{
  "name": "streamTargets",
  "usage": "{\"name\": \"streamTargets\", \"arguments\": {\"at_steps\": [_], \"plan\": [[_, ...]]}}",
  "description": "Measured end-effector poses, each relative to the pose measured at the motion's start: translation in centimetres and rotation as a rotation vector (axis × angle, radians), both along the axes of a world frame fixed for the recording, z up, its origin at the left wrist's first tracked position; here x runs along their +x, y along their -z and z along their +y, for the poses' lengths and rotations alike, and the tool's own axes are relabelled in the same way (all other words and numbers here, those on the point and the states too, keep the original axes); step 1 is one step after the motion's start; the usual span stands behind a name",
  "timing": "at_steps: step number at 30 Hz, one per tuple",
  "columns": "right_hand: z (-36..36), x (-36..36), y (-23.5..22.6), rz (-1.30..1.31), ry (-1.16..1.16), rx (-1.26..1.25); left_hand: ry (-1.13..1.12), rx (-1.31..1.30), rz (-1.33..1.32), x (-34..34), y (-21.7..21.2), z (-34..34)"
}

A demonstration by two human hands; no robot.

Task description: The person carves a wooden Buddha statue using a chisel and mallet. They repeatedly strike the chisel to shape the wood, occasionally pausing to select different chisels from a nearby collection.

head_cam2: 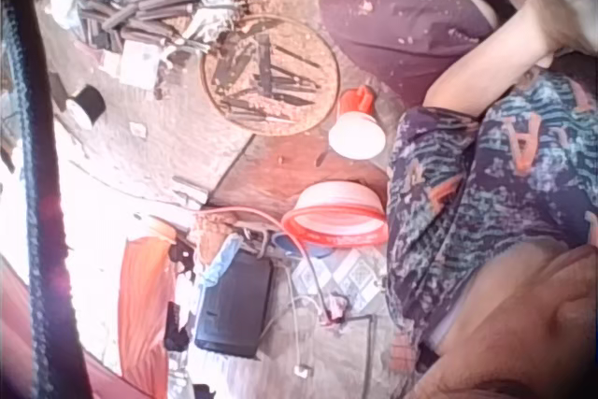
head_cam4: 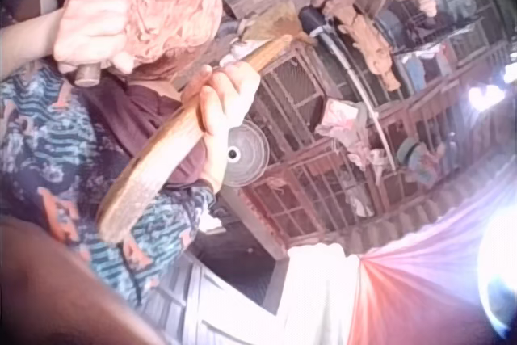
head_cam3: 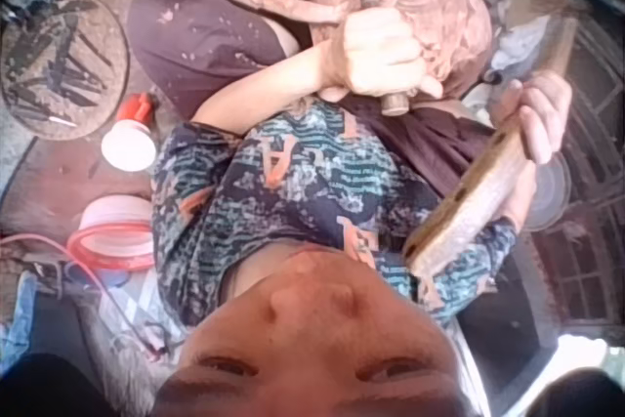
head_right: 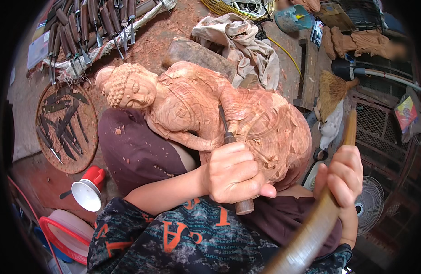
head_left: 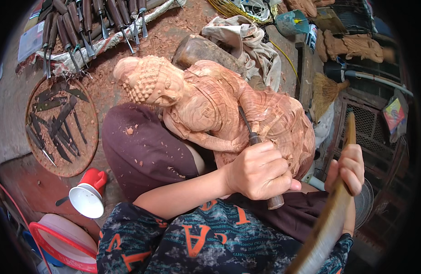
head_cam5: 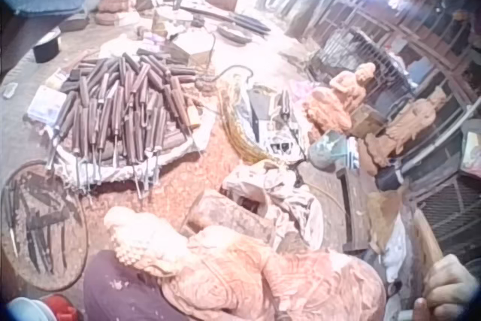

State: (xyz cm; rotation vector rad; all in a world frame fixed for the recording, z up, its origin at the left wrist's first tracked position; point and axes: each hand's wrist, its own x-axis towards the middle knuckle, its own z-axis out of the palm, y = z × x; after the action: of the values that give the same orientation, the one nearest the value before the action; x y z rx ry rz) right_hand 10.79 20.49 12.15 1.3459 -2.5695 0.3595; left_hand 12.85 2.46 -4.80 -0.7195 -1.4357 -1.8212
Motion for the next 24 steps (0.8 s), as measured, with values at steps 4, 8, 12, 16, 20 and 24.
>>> {"name": "streamTargets", "arguments": {"at_steps": [4,8,12,16,20,24], "plan": [[0.7,-0.1,-0.2,0.246,0.008,0.372,0.046,0.020,0.000,-0.2,0.0,0.1],[0.3,0.0,-0.5,0.074,-0.001,0.020,0.187,-0.062,-0.064,-0.6,-1.0,-1.7],[0.5,0.0,-0.6,0.092,-0.027,0.055,0.237,-0.030,0.037,-2.0,0.9,-3.5],[0.1,-0.2,-0.8,0.080,0.107,0.155,0.102,-0.209,0.175,-1.0,0.0,-2.1],[0.2,-0.8,0.1,0.027,0.142,0.102,0.132,-0.100,0.074,-0.3,-0.5,-1.0],[0.5,-0.7,0.1,-0.012,0.142,0.059,0.150,-0.091,0.038,-0.6,-0.2,-1.3]]}}
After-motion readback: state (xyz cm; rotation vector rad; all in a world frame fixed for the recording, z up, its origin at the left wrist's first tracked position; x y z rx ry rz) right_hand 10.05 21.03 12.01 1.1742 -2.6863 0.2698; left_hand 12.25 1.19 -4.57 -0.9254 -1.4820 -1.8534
